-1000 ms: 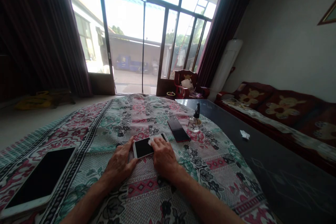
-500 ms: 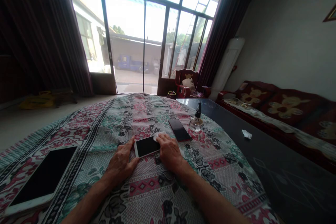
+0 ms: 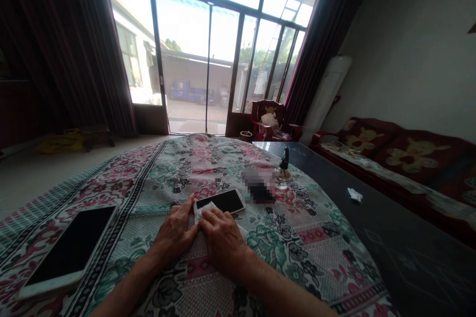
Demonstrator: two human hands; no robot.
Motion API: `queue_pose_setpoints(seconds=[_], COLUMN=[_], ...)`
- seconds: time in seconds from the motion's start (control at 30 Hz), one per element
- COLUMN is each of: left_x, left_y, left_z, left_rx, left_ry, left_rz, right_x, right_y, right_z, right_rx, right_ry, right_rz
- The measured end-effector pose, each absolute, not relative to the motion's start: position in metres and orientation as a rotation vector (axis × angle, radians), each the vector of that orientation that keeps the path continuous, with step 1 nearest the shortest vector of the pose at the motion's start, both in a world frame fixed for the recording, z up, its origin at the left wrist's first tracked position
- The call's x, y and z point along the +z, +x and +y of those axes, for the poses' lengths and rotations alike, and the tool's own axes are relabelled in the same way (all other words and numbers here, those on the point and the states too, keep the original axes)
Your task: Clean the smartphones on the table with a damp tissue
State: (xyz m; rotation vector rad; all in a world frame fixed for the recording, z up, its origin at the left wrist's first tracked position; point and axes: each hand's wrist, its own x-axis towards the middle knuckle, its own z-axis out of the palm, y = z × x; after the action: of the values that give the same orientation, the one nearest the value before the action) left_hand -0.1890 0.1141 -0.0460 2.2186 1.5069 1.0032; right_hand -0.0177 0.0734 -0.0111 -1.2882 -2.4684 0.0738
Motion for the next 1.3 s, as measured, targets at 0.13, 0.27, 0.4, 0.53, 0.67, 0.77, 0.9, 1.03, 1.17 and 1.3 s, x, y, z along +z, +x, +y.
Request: queue_pose_setpoints(seconds=[0.13, 0.27, 0.4, 0.53, 0.67, 0.77, 0.9, 1.03, 1.17, 1.3], left_x=[-0.044, -0.043, -0.044, -0.045, -0.045, -0.043, -0.041, -0.043, -0.046, -0.047], left_y=[-0.189, -0.188, -0.188, -0.188, -0.19, -0.19, -0.189, -0.189, -0.19, -0.191], left_z=[0.113, 0.112, 0.112, 0.113, 0.114, 0.113, 0.112, 0.113, 0.116, 0.117], left_rx=[1.0, 1.007, 0.979, 0.988, 0.977, 0.954, 0.932, 0.925, 0.952, 0.935], left_ry=[2.2, 2.187, 2.191, 2.214, 2.237, 2.236, 2.225, 2.225, 2.239, 2.242], left_rz=[1.511, 1.509, 1.529, 1.521, 1.525, 1.524, 1.526, 1.529, 1.521, 1.534], right_x=[-0.008, -0.005, -0.012, -0.021, -0.019, -0.014, -0.01, -0.013, -0.017, -0.016], right_y=[0.009, 0.035, 0.03, 0.004, -0.004, 0.012, 0.035, 0.026, -0.003, -0.011], right_z=[0.082, 0.09, 0.085, 0.073, 0.07, 0.077, 0.089, 0.087, 0.077, 0.079], right_rx=[0.051, -0.021, -0.054, -0.017, 0.011, 0.011, -0.027, -0.015, 0.024, 0.057], right_ry=[-1.442, -1.689, -1.653, -1.404, -1.318, -1.404, -1.629, -1.587, -1.353, -1.316], right_rz=[-2.351, -2.243, -2.279, -2.436, -2.443, -2.349, -2.201, -2.271, -2.454, -2.454])
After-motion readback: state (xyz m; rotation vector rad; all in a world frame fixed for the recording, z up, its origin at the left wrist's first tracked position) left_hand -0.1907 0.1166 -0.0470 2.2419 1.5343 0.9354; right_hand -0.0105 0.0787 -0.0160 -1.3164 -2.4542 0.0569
